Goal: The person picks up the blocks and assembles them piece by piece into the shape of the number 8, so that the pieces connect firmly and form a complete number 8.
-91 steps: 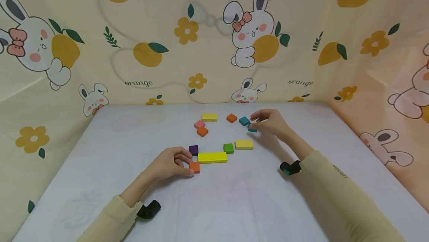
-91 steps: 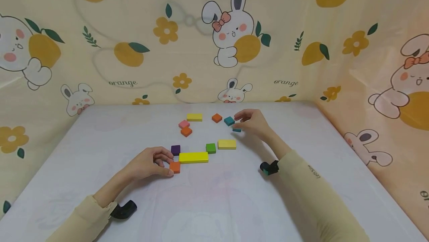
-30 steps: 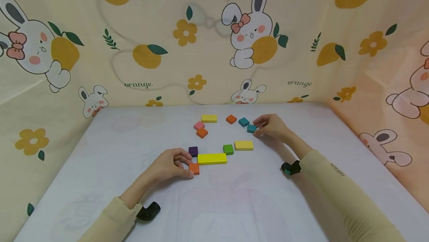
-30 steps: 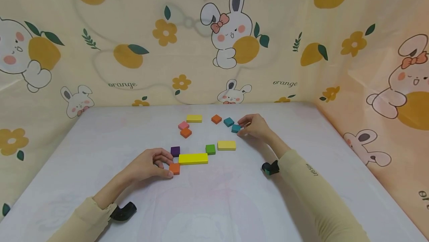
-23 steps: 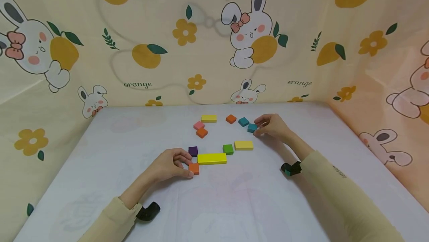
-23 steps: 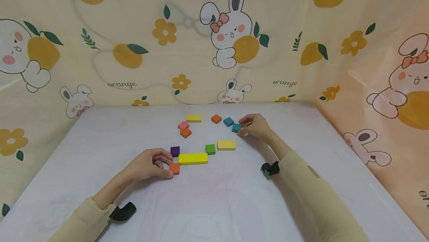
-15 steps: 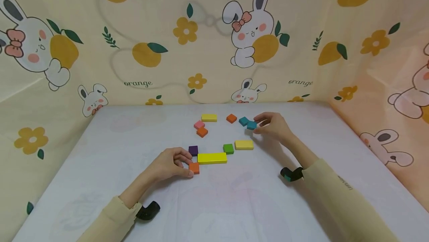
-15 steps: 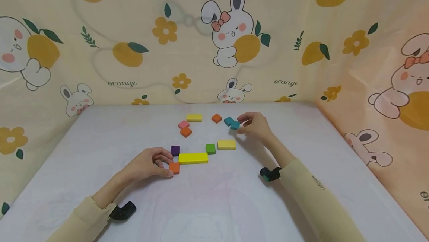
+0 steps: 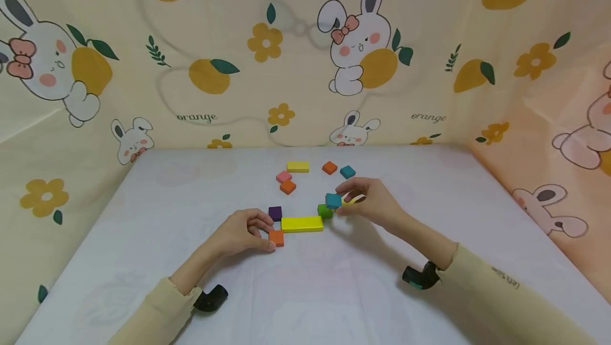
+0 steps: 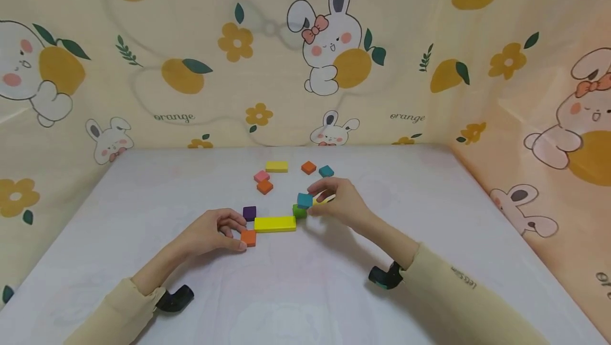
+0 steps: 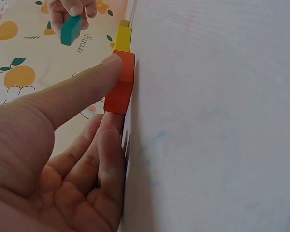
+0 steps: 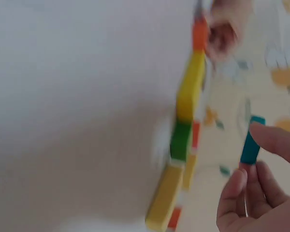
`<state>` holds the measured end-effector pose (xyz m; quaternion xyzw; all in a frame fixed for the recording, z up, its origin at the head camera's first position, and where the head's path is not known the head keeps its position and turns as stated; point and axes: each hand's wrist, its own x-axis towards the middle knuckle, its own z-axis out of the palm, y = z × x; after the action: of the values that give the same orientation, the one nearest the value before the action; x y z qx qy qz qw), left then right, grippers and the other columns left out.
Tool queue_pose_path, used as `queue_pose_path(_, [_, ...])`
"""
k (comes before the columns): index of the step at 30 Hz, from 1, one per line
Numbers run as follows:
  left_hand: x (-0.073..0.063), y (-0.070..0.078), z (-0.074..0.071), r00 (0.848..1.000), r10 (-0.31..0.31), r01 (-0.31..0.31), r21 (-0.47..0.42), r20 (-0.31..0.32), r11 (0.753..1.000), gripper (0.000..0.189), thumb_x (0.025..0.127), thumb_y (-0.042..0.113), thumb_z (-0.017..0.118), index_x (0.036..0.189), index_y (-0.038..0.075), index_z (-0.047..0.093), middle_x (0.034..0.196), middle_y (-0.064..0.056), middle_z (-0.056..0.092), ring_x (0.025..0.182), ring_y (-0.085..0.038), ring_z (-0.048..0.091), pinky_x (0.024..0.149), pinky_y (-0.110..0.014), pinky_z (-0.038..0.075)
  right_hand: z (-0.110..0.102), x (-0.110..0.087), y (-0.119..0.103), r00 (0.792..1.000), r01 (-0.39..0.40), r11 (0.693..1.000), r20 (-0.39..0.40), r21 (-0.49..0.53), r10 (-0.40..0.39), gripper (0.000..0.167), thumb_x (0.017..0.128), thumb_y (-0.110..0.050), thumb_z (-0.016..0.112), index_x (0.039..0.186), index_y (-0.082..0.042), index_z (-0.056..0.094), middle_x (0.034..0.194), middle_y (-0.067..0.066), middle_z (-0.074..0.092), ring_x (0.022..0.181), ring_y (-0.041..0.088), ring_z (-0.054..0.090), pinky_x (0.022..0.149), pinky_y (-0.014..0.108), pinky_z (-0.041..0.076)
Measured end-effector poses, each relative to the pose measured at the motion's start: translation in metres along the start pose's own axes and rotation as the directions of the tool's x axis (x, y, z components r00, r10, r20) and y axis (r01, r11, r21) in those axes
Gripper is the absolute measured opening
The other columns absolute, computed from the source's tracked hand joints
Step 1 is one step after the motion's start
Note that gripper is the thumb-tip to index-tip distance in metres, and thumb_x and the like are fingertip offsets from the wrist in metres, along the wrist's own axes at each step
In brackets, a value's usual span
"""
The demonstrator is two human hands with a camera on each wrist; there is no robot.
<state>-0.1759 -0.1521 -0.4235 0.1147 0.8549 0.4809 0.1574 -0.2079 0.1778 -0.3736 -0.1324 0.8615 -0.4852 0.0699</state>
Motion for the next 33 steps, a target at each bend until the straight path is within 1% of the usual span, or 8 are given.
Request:
queue_pose_path(4, [0.000, 0.000, -0.001, 1.000, 0.004, -0.004, -0.005, 0.000, 1.000, 0.048, 0.071, 0.022, 0.091, 0.110, 0.010, 0.066, 0.096, 0.000, 0.067, 0.079, -0.020, 0.057, 0.072, -0.032, 0.047, 0.012, -0.010, -0.004, 0.999, 0.016, 1.000, 0.041, 0.015, -0.016, 0.037, 0.073, -0.016, 0.088, 0.106, -0.016, 0.072, 0.098, 0.001, 0.069, 0.089, 0.025, 0.060, 0.075, 0.035, 0.053])
queue_pose_path(7, [0.000, 0.001, -0.001, 1.000, 0.004, -0.004, -0.007, 0.000, 1.000, 0.047, 0.071, 0.022, 0.091, 0.110, 0.009, 0.066, 0.095, 0.000, 0.067, 0.078, -0.021, 0.057, 0.071, -0.032, 0.047, 0.018, -0.017, -0.003, 0.997, 0.028, 0.999, 0.067, 0.023, -0.030, 0.036, 0.073, -0.015, 0.088, 0.106, -0.014, 0.072, 0.097, 0.001, 0.069, 0.087, 0.026, 0.060, 0.073, 0.034, 0.053])
queue_pose_path(11, [0.002, 0.003, -0.002, 1.000, -0.007, 0.007, -0.003, 0.001, 1.000, 0.047, 0.072, 0.023, 0.090, 0.110, 0.010, 0.066, 0.095, 0.001, 0.067, 0.077, -0.021, 0.056, 0.069, -0.031, 0.045, 0.020, -0.024, 0.000, 0.995, 0.026, 0.999, 0.096, 0.040, -0.030, 0.036, 0.073, -0.011, 0.088, 0.105, -0.012, 0.071, 0.096, 0.003, 0.068, 0.085, 0.026, 0.060, 0.070, 0.031, 0.053])
queue_pose_path(14, [0.003, 0.003, -0.002, 1.000, -0.014, 0.014, 0.007, 0.001, 1.000, 0.047, 0.072, 0.025, 0.090, 0.111, 0.012, 0.066, 0.095, 0.002, 0.068, 0.078, -0.020, 0.056, 0.069, -0.031, 0.045, 0.020, -0.027, 0.001, 0.993, 0.025, 0.999, 0.119, 0.038, -0.030, 0.035, 0.072, -0.009, 0.087, 0.103, -0.010, 0.071, 0.094, 0.006, 0.067, 0.083, 0.026, 0.060, 0.067, 0.029, 0.052])
queue_pose_path(18, [0.003, 0.002, -0.002, 1.000, -0.019, 0.019, 0.015, -0.004, 1.000, 0.047, 0.072, 0.025, 0.090, 0.110, 0.012, 0.066, 0.095, 0.002, 0.068, 0.077, -0.020, 0.056, 0.071, -0.032, 0.045, 0.020, -0.030, 0.002, 0.990, 0.019, 0.999, 0.141, 0.037, -0.024, 0.035, 0.073, -0.008, 0.087, 0.103, -0.007, 0.071, 0.095, 0.009, 0.065, 0.083, 0.027, 0.059, 0.067, 0.028, 0.052])
queue_pose_path(25, [0.000, 0.000, 0.000, 1.000, -0.015, 0.015, -0.001, 0.004, 1.000, 0.047, 0.072, 0.023, 0.090, 0.110, 0.010, 0.066, 0.095, 0.000, 0.067, 0.076, -0.020, 0.057, 0.072, -0.033, 0.047, 0.021, -0.029, 0.016, 0.983, -0.074, 0.997, 0.169, 0.011, 0.071, 0.036, 0.072, -0.006, 0.087, 0.105, -0.007, 0.071, 0.093, 0.010, 0.065, 0.083, 0.026, 0.058, 0.069, 0.027, 0.051])
queue_pose_path(30, [-0.001, 0.002, -0.001, 1.000, 0.017, -0.017, -0.020, 0.012, 1.000, 0.049, 0.072, 0.021, 0.090, 0.111, 0.008, 0.065, 0.097, -0.002, 0.067, 0.079, -0.021, 0.058, 0.076, -0.034, 0.049, 0.022, -0.023, 0.024, 0.977, -0.061, 0.998, 0.203, -0.001, 0.060, 0.037, 0.072, -0.006, 0.088, 0.105, -0.006, 0.071, 0.090, 0.010, 0.065, 0.079, 0.026, 0.058, 0.068, 0.027, 0.050])
queue_pose_path(33, [0.000, 0.001, -0.001, 1.000, 0.015, -0.014, -0.032, 0.021, 0.999, 0.050, 0.072, 0.022, 0.090, 0.112, 0.006, 0.064, 0.098, -0.002, 0.067, 0.079, -0.022, 0.059, 0.078, -0.034, 0.049, 0.022, -0.019, 0.027, 0.971, -0.046, 0.999, 0.232, -0.012, 0.048, 0.037, 0.072, -0.007, 0.088, 0.104, -0.006, 0.071, 0.091, 0.008, 0.066, 0.078, 0.025, 0.058, 0.068, 0.026, 0.050])
